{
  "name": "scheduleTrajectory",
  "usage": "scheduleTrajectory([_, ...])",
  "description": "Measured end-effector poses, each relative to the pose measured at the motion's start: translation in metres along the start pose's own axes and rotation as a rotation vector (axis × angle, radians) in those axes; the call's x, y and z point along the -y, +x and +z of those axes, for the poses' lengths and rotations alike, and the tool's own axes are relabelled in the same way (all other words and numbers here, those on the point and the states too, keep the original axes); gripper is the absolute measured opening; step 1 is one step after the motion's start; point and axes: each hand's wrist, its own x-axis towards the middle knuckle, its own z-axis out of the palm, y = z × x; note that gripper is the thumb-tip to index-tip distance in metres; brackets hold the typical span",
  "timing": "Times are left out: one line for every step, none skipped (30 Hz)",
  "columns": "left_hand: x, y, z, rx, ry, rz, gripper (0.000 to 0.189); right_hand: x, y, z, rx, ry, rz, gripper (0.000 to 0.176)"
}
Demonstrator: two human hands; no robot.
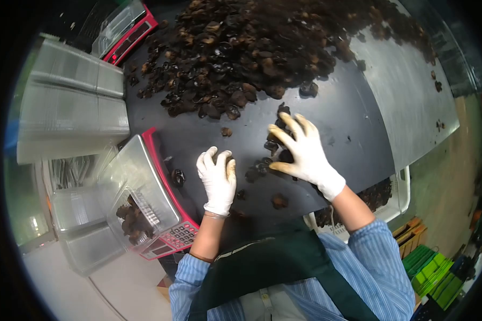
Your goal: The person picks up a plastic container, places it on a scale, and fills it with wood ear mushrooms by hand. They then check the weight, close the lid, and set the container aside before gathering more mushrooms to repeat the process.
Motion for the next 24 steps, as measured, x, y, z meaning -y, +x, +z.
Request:
scheduleTrajectory([0.001, 0.002, 0.000, -0.030, -0.035, 0.025, 0.025, 0.000, 0.007, 0.005, 0.031, -0.018, -0.041, 0.075])
scheduleTrajectory([0.003, 0.004, 0.000, -0.034, -0.066, 0.026, 0.025, -0.001, 0.012, 0.010, 0.060, -0.075, -0.068, 0.056])
scheduleTrajectory([0.006, 0.006, -0.001, -0.041, -0.095, 0.024, 0.025, -0.009, 0.011, 0.013, 0.038, -0.039, -0.098, 0.048])
scheduleTrajectory([0.009, 0.007, -0.003, -0.059, -0.117, 0.028, 0.025, -0.018, 0.008, 0.017, 0.016, -0.005, -0.129, 0.040])
scheduleTrajectory([0.016, 0.008, -0.003, -0.065, -0.171, -0.010, 0.023, -0.026, 0.004, 0.018, -0.007, 0.028, -0.163, 0.032])
scheduleTrajectory([0.014, 0.009, -0.005, -0.068, -0.346, -0.157, 0.021, -0.029, -0.004, 0.016, -0.118, 0.154, -0.120, 0.019])
scheduleTrajectory([0.013, 0.008, -0.007, -0.071, -0.521, -0.306, 0.019, -0.034, -0.014, 0.010, -0.118, 0.151, -0.093, 0.019])
scheduleTrajectory([0.018, 0.006, -0.004, -0.094, -0.713, -0.412, 0.018, -0.039, -0.027, 0.003, -0.114, 0.150, -0.067, 0.020])
scheduleTrajectory([0.012, 0.009, -0.009, -0.064, -0.676, -0.351, 0.018, -0.041, -0.038, -0.002, -0.109, 0.151, -0.041, 0.020])
scheduleTrajectory([-0.002, 0.014, -0.018, -0.033, -0.638, -0.292, 0.019, -0.039, -0.048, -0.006, -0.137, 0.151, -0.016, 0.021])
scheduleTrajectory([-0.012, 0.018, -0.024, -0.003, -0.601, -0.232, 0.020, -0.034, -0.057, -0.010, -0.165, 0.150, 0.010, 0.023])
scheduleTrajectory([-0.017, 0.023, -0.024, 0.039, -0.488, -0.019, 0.022, -0.026, -0.062, -0.015, -0.134, 0.135, 0.060, 0.028])
scheduleTrajectory([-0.035, 0.027, -0.031, 0.140, -0.495, 0.005, 0.019, -0.019, -0.065, -0.021, -0.076, 0.101, 0.034, 0.043])
scheduleTrajectory([-0.041, 0.026, -0.026, 0.202, -0.501, 0.061, 0.022, -0.011, -0.065, -0.026, 0.001, 0.057, 0.023, 0.051])
scheduleTrajectory([-0.047, 0.025, -0.021, 0.266, -0.510, 0.120, 0.025, -0.001, -0.062, -0.029, 0.078, 0.010, 0.016, 0.060])
scheduleTrajectory([-0.054, 0.025, -0.019, 0.293, -0.398, 0.174, 0.031, 0.004, -0.063, -0.025, 0.136, -0.020, 0.002, 0.068])
scheduleTrajectory([-0.061, 0.026, -0.018, 0.317, -0.285, 0.229, 0.038, 0.007, -0.063, -0.019, 0.115, -0.038, -0.029, 0.058])
scheduleTrajectory([-0.063, 0.026, -0.013, 0.336, -0.258, 0.228, 0.035, 0.005, -0.062, -0.014, 0.092, -0.065, -0.037, 0.050])
scheduleTrajectory([-0.060, 0.026, -0.008, 0.364, -0.255, 0.234, 0.031, -0.002, -0.060, -0.010, 0.068, -0.093, -0.046, 0.042])
scheduleTrajectory([-0.053, 0.026, -0.004, 0.392, -0.253, 0.240, 0.027, -0.011, -0.060, -0.005, 0.036, -0.063, 0.002, 0.037])
scheduleTrajectory([-0.050, 0.027, -0.003, 0.420, -0.251, 0.246, 0.023, -0.019, -0.058, -0.004, 0.004, -0.034, 0.050, 0.033])
scheduleTrajectory([-0.050, 0.030, -0.004, 0.404, -0.367, 0.163, 0.018, -0.027, -0.051, -0.006, -0.089, -0.022, 0.002, 0.029])
scheduleTrajectory([-0.053, 0.032, -0.006, 0.377, -0.500, 0.043, 0.015, -0.031, -0.045, -0.008, -0.157, 0.011, 0.002, 0.026])
scheduleTrajectory([-0.055, 0.037, -0.007, 0.330, -0.475, 0.039, 0.015, -0.035, -0.043, -0.007, -0.186, 0.063, 0.030, 0.023])
